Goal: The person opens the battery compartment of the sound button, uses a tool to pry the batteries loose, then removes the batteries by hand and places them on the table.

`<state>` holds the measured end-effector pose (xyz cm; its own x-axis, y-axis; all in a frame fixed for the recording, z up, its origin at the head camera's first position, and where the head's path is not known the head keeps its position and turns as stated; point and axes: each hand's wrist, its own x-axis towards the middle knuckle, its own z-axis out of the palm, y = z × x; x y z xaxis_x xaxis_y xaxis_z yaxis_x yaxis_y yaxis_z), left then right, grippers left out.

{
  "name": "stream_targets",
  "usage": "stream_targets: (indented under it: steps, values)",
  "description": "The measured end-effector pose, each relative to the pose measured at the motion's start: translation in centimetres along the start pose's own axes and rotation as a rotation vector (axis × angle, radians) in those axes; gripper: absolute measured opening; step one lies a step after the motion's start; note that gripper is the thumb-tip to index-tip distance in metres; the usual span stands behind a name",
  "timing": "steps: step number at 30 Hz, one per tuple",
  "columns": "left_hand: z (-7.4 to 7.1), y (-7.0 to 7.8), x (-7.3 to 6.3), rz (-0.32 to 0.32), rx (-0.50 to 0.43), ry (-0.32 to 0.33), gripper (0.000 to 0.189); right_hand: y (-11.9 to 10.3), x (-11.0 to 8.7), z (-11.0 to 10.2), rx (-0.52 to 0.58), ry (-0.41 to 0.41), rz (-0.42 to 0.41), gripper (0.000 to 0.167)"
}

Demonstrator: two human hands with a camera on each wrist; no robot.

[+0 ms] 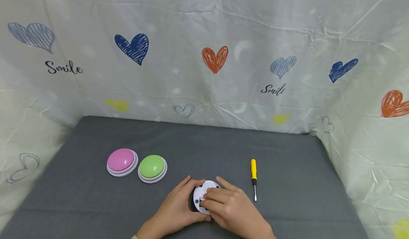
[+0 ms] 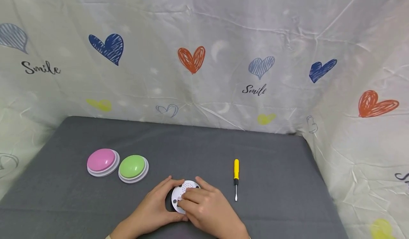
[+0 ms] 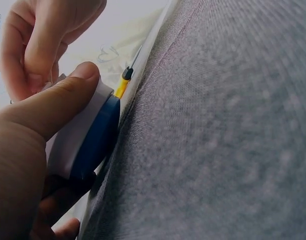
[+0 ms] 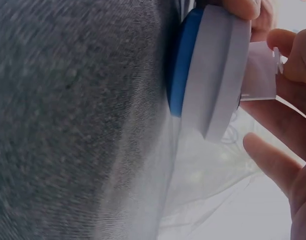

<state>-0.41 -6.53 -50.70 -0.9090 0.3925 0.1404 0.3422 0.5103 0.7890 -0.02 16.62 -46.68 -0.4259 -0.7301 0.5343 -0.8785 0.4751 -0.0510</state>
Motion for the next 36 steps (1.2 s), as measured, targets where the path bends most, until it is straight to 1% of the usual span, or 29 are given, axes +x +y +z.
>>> stream_targets:
  steps: [2,6,10,12,14,19,27,31,36]
  values:
    - [0.0,0.0,0.0,-0.003,-0.006,-0.003,0.093,0.0,0.0,-0.2,-0.018,-0.007,0.002,0.016]
    - [0.1,-0.1,0.1,-0.013,-0.008,-0.005,0.093,-0.1,-0.1,-0.6,-0.007,-0.045,0.030,0.028]
    - [0.1,-0.1,0.0,-0.020,-0.005,-0.006,0.093,-0.1,-0.3,-1.4,0.057,-0.125,0.126,0.037]
    - [0.1,0.0,0.0,-0.030,-0.013,-0.010,0.094,0.0,-0.3,-1.8,0.088,-0.143,0.172,0.038]
    - [0.0,0.0,0.0,-0.042,-0.023,-0.015,0.094,0.1,-0.3,-2.0,0.128,-0.136,0.212,0.036]
    - [0.0,0.0,0.1,-0.054,-0.037,-0.025,0.095,0.5,-0.5,-2.5,0.155,-0.095,0.261,0.029]
    - [0.1,0.0,0.3,-0.050,-0.044,-0.034,0.096,1.2,-1.1,-3.2,0.083,-0.059,0.323,0.024]
    - [0.1,-0.1,0.2,-0.054,-0.044,-0.034,0.096,1.7,-1.3,-3.4,0.080,-0.028,0.320,0.023]
    - [0.1,-0.1,0.3,-0.058,-0.038,-0.028,0.095,2.5,-1.8,-3.5,0.018,-0.034,0.325,0.021]
